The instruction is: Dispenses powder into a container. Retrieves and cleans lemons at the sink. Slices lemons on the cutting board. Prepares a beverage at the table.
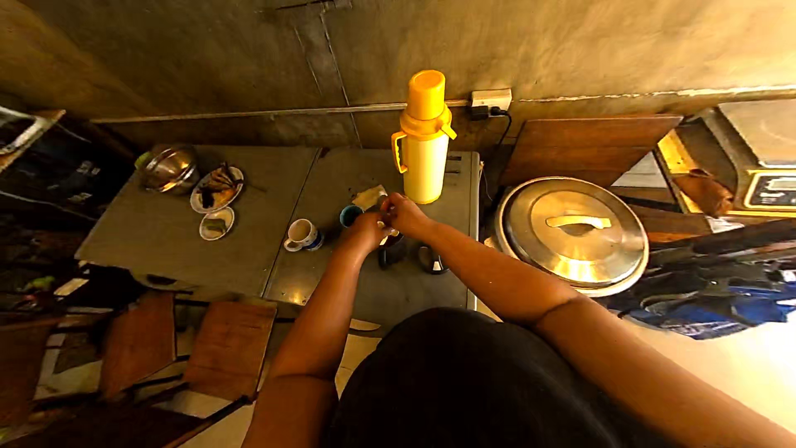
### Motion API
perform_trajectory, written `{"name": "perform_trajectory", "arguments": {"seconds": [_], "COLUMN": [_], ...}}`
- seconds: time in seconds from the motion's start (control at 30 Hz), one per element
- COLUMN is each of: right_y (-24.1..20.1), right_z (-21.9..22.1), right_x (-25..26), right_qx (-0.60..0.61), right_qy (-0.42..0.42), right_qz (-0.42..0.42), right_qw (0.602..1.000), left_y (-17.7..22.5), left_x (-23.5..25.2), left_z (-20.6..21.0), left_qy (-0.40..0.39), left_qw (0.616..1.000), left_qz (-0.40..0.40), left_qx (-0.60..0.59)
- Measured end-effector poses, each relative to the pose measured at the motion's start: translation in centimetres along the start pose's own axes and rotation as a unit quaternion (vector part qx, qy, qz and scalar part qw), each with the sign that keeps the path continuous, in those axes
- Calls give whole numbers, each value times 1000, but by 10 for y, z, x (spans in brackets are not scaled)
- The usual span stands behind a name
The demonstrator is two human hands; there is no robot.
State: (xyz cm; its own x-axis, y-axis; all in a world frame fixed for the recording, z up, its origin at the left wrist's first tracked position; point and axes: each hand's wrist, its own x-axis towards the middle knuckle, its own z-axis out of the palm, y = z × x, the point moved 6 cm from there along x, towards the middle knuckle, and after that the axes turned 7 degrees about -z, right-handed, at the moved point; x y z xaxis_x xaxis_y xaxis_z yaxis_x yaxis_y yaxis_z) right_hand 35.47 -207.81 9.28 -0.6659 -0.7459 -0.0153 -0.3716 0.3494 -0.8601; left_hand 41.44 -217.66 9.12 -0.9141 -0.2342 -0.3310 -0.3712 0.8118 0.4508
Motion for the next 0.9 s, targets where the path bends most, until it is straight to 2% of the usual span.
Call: {"name": "perform_trajectory", "arguments": {"seconds": [0.17, 0.27, 0.4, 0.53, 0.67, 0.9], "right_y": [-4, -5, -16, -20, -11, 0], "right_z": [4, 8, 3, 1, 5, 8], "right_x": [7, 9, 2, 0, 0, -5], "right_qx": [18, -47, -152, -119, -120, -68], "right_qy": [-25, -82, -134, -154, -171, -141], "right_qz": [-5, -21, -31, -52, -68, -103], "right_qw": [1000, 995, 979, 979, 976, 982], "left_y": [-2, -7, -16, -25, -27, -33], "left_x": [-5, -4, -6, -5, -12, -10], "left_z": [-3, -6, -16, -12, -4, 0], "left_qy": [19, 23, 33, -25, -83, 7], "left_qw": [996, 995, 996, 983, 947, 929], "left_qz": [-70, -83, -74, -78, -37, -36], "left_qx": [42, 46, -40, -162, -309, -368]}}
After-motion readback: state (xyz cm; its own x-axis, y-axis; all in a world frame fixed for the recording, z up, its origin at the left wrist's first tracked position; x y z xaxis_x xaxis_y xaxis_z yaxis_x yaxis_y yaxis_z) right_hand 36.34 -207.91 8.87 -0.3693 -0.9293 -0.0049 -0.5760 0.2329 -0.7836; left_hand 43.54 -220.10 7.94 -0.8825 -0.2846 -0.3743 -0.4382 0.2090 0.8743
